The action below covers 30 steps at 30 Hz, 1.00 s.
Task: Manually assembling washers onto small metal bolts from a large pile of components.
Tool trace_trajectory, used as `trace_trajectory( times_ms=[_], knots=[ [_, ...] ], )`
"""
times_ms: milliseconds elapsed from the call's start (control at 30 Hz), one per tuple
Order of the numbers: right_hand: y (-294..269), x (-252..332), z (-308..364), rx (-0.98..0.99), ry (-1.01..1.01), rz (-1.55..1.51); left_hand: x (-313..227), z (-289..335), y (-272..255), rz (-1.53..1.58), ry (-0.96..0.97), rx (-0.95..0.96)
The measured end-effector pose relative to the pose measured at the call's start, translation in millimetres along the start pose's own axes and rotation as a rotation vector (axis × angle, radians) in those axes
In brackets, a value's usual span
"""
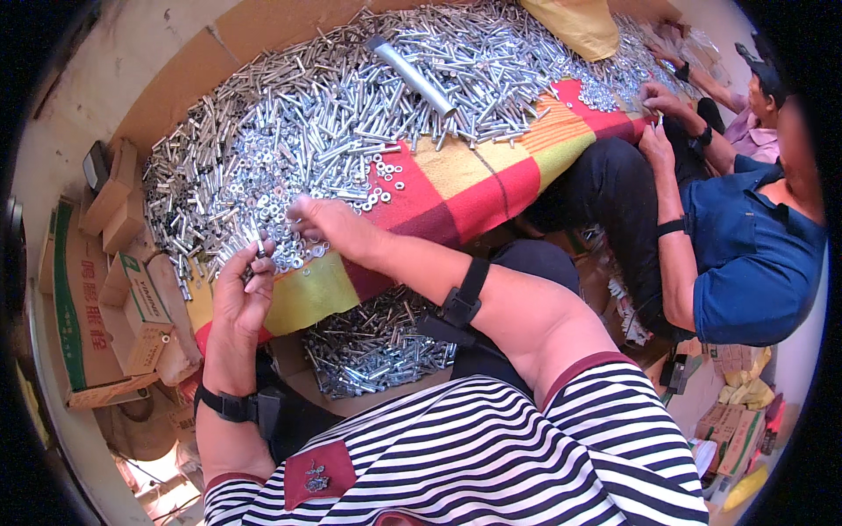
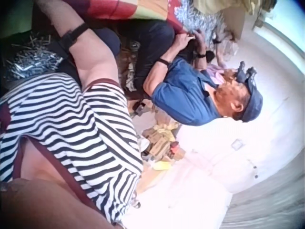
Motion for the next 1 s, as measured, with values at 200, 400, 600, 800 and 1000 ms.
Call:
trace_trajectory(
  times_ms=[200, 400, 600, 800, 1000],
  knots=[
    [-66, 52, -13, -0.200, -0.209, 0.208, 12, -9, 1, -0.407, -0.074, -0.065],
    [-84, 63, -19, -0.275, -0.219, 0.022, 27, -13, 46, -0.649, -0.079, 0.100],
    [-37, 78, 12, -0.329, -0.251, 0.962, 24, -37, 55, -0.909, 0.096, -0.004],
    [-39, 57, 32, -0.299, -0.178, 1.472, -21, -57, 31, -0.708, 0.300, -0.289],
    [-44, 81, 26, -0.434, -0.325, 1.508, -42, -33, 7, -0.719, 0.315, -0.365]
  ],
)
Point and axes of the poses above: each hand's wrist, its own z-axis away from the middle knuckle, its own y-axis out of the palm, x = y × z, the point moved 4 cm from there along -z, towards the middle knuckle, and after that the axes turned 14 degrees about -z, right-handed, at the moved point
